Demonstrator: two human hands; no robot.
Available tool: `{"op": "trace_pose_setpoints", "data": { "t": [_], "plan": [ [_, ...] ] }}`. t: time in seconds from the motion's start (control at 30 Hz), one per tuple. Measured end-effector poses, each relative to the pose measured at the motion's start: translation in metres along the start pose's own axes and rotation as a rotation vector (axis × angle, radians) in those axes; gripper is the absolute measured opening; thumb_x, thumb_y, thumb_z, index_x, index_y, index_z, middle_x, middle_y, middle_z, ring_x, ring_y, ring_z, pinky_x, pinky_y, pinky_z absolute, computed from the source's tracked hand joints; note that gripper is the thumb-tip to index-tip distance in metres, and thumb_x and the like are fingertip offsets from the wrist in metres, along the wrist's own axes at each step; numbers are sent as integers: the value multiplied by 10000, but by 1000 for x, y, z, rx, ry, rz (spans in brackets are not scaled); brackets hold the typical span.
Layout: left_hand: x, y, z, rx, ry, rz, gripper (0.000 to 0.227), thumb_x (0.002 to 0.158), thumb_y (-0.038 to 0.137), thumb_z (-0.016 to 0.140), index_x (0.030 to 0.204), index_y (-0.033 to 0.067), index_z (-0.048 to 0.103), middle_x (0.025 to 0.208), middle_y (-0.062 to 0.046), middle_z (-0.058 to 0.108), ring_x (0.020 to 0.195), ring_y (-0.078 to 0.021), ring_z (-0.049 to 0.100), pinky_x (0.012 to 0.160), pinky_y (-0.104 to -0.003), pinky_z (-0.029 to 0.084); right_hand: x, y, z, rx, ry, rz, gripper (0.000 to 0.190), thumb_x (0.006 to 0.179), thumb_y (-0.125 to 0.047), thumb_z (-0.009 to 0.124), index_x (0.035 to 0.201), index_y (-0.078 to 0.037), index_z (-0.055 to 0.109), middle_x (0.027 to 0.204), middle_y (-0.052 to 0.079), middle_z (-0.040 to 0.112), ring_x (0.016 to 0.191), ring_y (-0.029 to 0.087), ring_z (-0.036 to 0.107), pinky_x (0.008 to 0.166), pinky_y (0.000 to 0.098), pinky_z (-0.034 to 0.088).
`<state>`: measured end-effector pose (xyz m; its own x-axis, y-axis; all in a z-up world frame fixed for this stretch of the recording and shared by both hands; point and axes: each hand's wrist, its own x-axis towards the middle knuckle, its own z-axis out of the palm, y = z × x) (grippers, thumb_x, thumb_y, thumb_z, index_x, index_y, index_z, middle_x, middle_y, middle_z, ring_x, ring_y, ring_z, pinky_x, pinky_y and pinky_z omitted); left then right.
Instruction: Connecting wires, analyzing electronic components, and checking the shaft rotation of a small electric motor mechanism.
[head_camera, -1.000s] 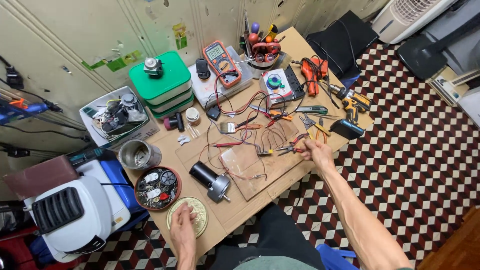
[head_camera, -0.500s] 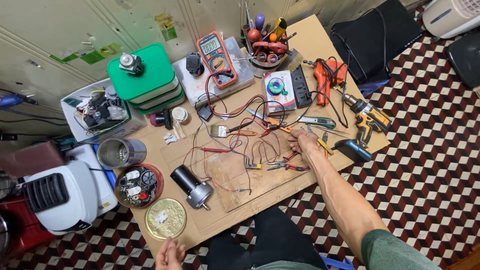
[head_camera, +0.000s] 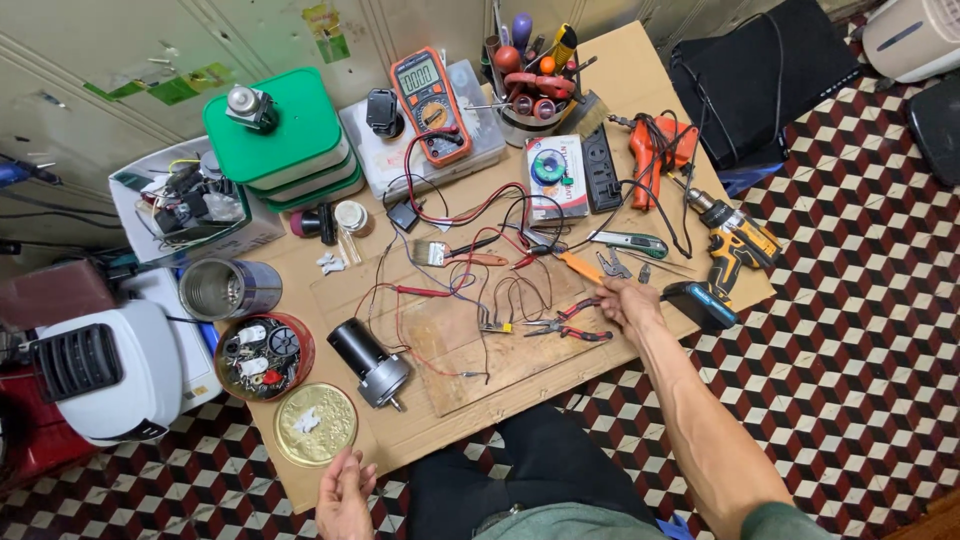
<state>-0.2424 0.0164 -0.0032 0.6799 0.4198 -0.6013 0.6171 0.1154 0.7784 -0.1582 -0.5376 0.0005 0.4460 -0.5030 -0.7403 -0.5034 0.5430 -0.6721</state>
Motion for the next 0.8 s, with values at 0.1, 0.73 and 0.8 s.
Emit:
{"op": "trace_pose_setpoints", "data": {
  "t": [0.1, 0.73, 0.8],
  "plan": [
    [-30, 36, 35, 27, -27, 23, 334, 1011, 159, 598, 1297, -10, 629, 1140, -122, 731, 885, -155, 682, 799, -272, 556, -23, 20, -54, 38, 75, 40, 202, 969, -114, 640, 1100, 34, 685, 880, 107, 756, 547, 101, 598, 472, 214, 476],
    [-112, 115, 132, 108, -940, -65, 479, 999, 347, 615, 1323, -5, 651, 1124, -103, 722, 1036, -142, 689, 872, -255, 566, -271, 129, 42, 111, -327, 27, 272, 1000, -130, 640, 1163, 83, 682, 973, 144, 730, 736, 161, 628, 665, 280, 498],
    [-98, 124, 104, 250, -979, 44, 415, 1027, 339, 579, 1208, -18, 689, 1012, -49, 750, 932, -106, 707, 815, -234, 570, -292, 119, 82, -361, -239, -156, 303, 934, -154, 643, 1176, 23, 689, 1103, 77, 756, 992, 105, 679, 878, 240, 516]
  ]
}}
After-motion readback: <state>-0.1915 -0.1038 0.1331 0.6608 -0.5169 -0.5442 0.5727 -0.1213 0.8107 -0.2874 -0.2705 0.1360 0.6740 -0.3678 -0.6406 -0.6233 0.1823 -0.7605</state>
